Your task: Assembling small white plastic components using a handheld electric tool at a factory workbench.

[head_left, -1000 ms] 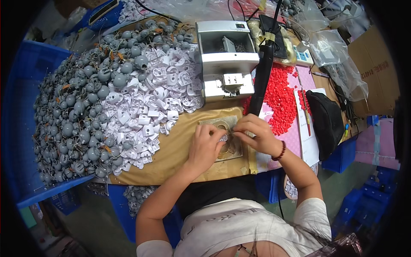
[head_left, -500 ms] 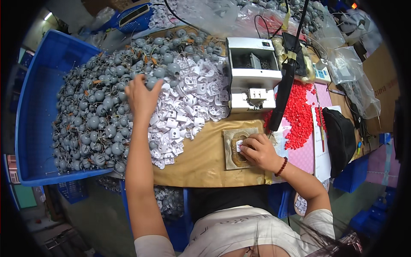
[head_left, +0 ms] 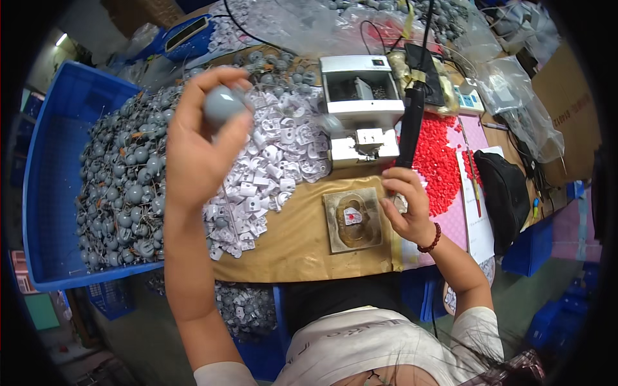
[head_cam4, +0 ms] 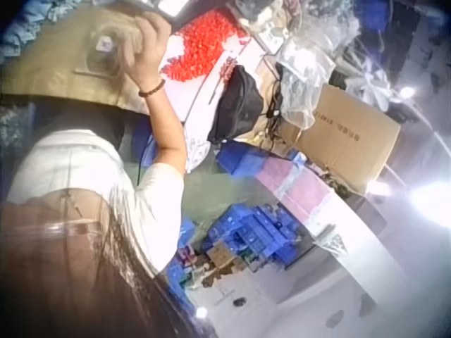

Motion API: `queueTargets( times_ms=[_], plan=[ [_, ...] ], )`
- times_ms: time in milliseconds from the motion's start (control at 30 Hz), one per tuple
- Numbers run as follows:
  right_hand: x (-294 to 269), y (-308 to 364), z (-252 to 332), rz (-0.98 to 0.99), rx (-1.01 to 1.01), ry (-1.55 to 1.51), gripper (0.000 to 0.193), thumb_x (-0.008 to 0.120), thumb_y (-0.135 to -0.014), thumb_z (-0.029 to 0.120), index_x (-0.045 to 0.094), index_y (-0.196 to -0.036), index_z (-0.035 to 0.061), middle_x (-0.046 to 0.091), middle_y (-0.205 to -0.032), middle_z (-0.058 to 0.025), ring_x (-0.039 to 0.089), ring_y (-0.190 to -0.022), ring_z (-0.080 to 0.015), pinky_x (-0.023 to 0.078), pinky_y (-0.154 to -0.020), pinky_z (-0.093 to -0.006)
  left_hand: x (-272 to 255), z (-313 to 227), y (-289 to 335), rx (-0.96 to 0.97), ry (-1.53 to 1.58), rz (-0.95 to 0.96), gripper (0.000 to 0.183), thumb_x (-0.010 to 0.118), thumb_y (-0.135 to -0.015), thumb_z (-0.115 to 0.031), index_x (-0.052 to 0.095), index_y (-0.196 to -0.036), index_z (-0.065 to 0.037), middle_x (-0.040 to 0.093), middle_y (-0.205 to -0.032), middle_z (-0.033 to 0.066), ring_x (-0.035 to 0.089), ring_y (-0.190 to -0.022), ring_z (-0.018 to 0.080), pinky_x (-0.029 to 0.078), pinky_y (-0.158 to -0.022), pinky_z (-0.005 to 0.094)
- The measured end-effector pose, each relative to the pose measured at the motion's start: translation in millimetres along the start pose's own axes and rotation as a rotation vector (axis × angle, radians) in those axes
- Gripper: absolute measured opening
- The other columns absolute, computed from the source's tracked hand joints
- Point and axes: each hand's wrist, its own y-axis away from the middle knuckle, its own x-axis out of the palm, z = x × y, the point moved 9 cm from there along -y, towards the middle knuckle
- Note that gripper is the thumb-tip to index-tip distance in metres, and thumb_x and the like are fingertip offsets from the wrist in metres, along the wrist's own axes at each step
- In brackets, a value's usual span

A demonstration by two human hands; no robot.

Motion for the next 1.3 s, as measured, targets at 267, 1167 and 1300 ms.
queueTargets(
  times_ms=[267, 1167, 1300],
  plan=[
    [15.4, -40.8, 40.8, 0.304, 0.113, -0.413, 0.043, 0.072, -0.089, 0.013, 0.06, -0.127, 0.0002, 0.066, -0.11, -0.0146, 0.065, -0.094, -0.0227, 0.053, -0.084, -0.033, 94.1, 11.6, 80.3, -0.026, -0.023, 0.313, 0.04, 0.071, -0.077, 0.002, 0.061, -0.115, -0.004, 0.06, -0.115, 0.0135, 0.06, -0.107, 0.0278, 0.049, -0.091, 0.0355],
    [89.6, 26.5, 12.7, 0.676, -0.257, 0.466, 0.026, 0.063, -0.075, 0.018, 0.066, -0.099, 0.0067, 0.056, -0.097, -0.0061, 0.057, -0.087, -0.0212, 0.051, -0.064, -0.0318, 141.0, 121.8, 200.0, -0.143, -0.362, 0.227, 0.038, 0.07, -0.072, 0.005, 0.062, -0.108, -0.005, 0.056, -0.111, 0.0129, 0.055, -0.101, 0.0342, 0.048, -0.087, 0.0431],
    [92.2, 28.6, 18.9, 0.754, -0.317, 0.473, 0.026, 0.062, -0.075, 0.017, 0.066, -0.096, 0.0026, 0.055, -0.1, -0.0075, 0.056, -0.089, -0.021, 0.052, -0.063, -0.0314, 139.0, 124.5, 200.0, -0.148, -0.367, 0.24, 0.038, 0.07, -0.072, 0.005, 0.062, -0.108, -0.005, 0.056, -0.11, 0.0128, 0.055, -0.101, 0.0343, 0.048, -0.086, 0.0434]
  ],
)
